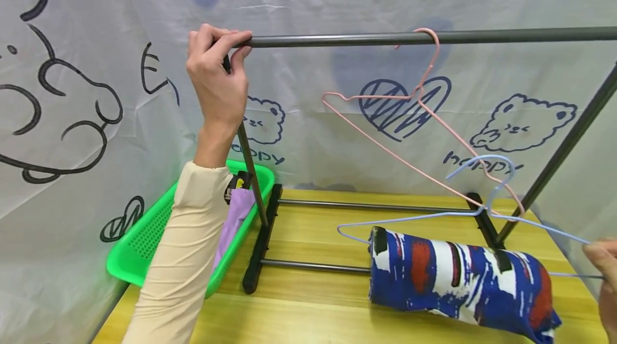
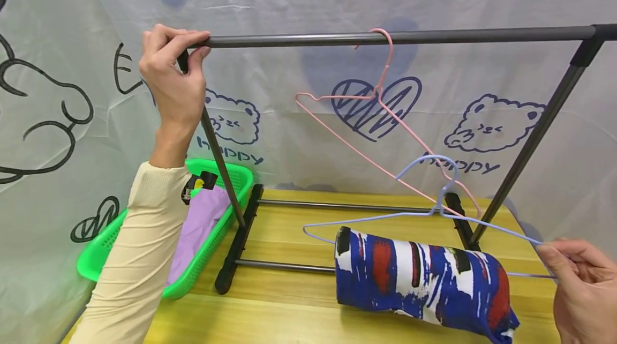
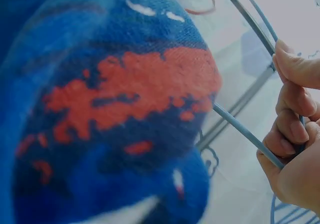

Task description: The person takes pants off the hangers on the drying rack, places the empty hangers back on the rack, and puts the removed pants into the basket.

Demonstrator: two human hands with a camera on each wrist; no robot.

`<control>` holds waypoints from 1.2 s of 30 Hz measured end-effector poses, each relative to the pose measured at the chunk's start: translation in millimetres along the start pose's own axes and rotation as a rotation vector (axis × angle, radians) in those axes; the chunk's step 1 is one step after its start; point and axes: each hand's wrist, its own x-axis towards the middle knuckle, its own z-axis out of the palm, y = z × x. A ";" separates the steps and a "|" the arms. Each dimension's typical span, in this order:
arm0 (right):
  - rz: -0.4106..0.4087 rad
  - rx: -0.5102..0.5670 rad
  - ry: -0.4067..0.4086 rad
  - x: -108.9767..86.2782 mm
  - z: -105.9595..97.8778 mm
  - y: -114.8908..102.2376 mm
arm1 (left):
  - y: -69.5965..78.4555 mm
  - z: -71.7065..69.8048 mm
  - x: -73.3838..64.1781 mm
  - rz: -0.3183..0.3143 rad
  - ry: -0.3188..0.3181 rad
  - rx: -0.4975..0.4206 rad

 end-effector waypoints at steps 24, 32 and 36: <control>-0.025 0.184 -0.196 -31.8 48.2 -12.0 | -3.1 -7.8 -4.9 0.094 -0.110 -0.069; -0.039 0.195 -0.220 -38.0 60.7 -17.8 | 20.9 -23.8 -19.8 0.087 -0.094 -0.136; -0.025 0.216 -0.203 -40.3 65.6 -16.5 | 21.0 -30.2 -34.3 0.085 -0.124 -0.147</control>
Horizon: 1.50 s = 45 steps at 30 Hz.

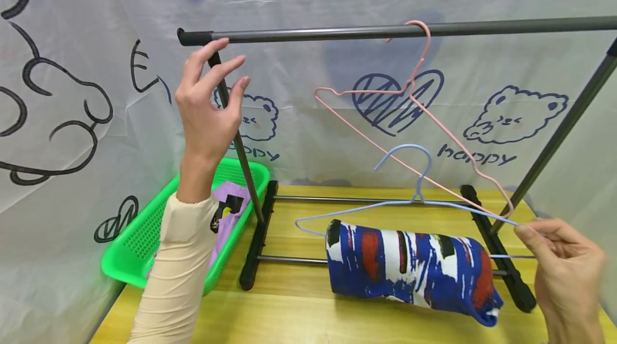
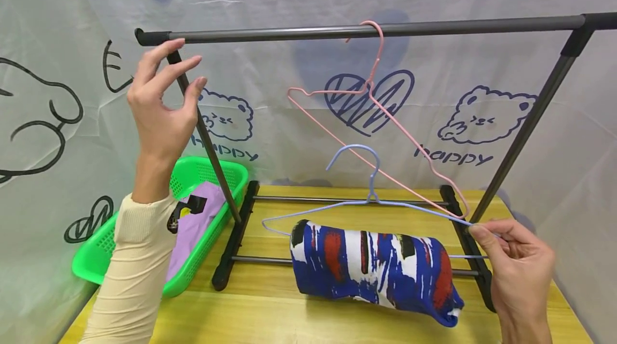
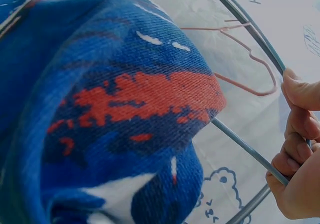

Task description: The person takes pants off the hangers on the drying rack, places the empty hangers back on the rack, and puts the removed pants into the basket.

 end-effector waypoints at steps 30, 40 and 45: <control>0.008 0.122 0.068 -1.4 38.4 20.1 | 29.0 -29.7 -128.8 -0.157 -0.403 -0.279; -0.040 0.052 0.088 3.8 48.8 16.1 | 39.9 -20.4 -145.5 -0.139 -0.644 -0.365; -0.038 0.153 0.069 6.3 49.4 18.8 | 50.2 -12.5 -152.5 -0.166 -0.841 -0.341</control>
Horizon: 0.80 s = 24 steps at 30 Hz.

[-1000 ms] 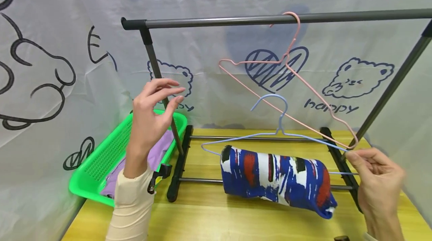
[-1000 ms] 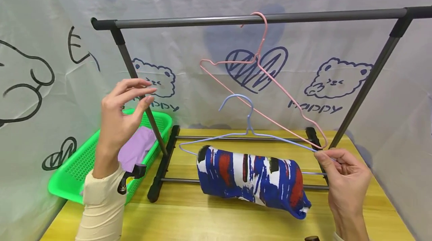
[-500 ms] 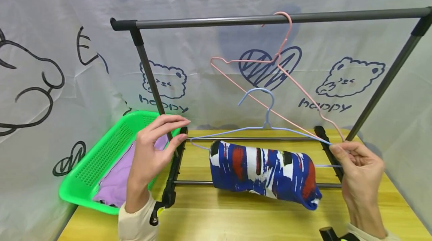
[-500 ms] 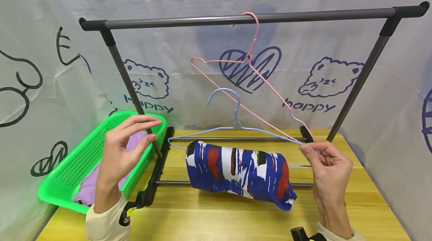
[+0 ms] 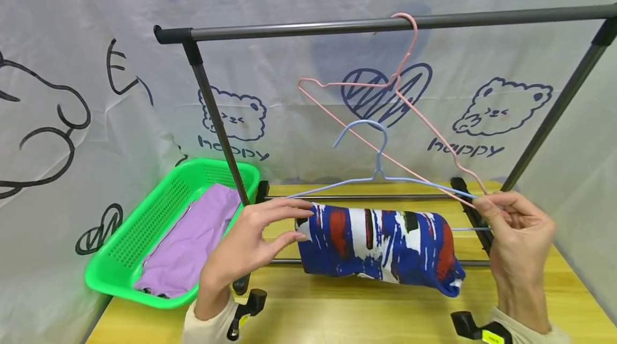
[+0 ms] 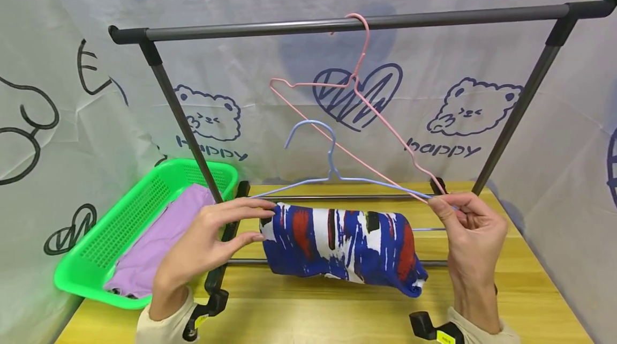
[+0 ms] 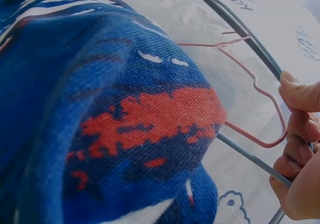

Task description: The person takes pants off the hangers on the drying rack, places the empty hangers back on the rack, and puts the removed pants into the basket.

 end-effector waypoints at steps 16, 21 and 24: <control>-0.012 0.036 -0.023 -7.9 3.3 -1.9 | -4.3 38.3 12.7 -0.230 -0.152 0.227; -0.036 0.040 -0.043 -7.9 5.4 -6.0 | -7.1 38.9 14.7 -0.162 -0.139 0.206; -0.034 0.020 -0.054 -7.5 6.2 -7.3 | -7.5 38.7 14.3 -0.115 -0.120 0.200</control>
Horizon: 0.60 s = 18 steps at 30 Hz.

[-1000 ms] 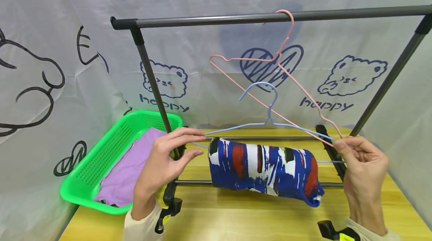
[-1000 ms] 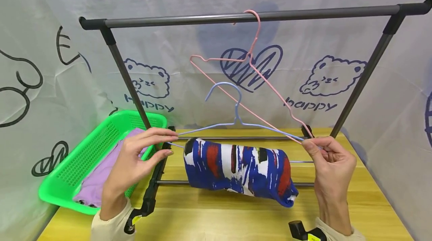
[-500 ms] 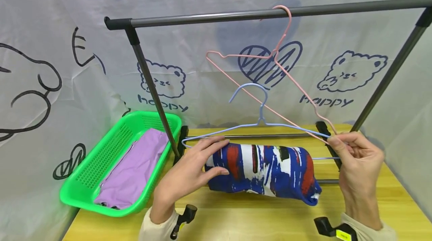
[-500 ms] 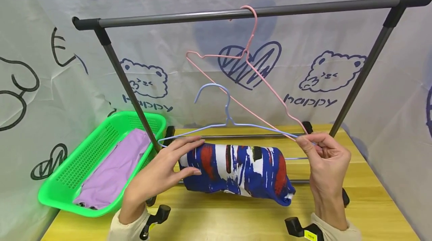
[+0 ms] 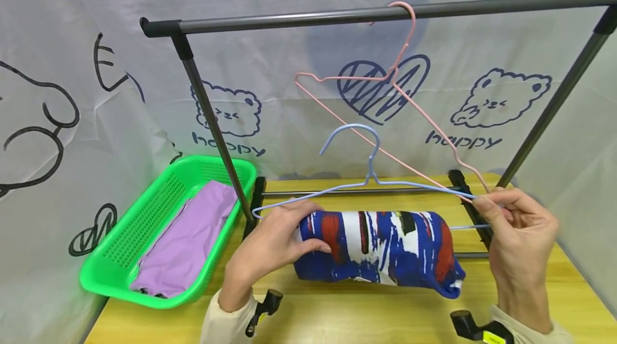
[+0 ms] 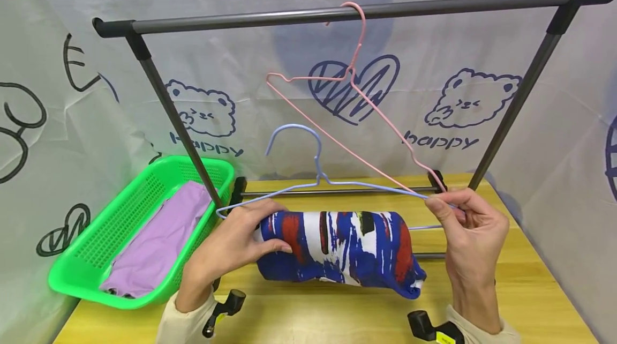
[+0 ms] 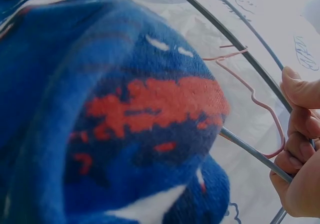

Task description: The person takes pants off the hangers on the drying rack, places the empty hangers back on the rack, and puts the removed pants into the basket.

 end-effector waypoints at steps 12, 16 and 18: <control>0.007 -0.288 -0.054 -3.7 4.4 -14.8 | -1.3 0.2 0.1 0.073 0.136 0.033; -0.008 -0.556 -0.045 -6.3 8.7 -25.5 | -0.8 1.4 0.8 0.088 0.162 0.029; -0.019 -0.629 -0.054 -7.1 11.5 -29.1 | -0.5 1.5 1.6 0.094 0.180 0.025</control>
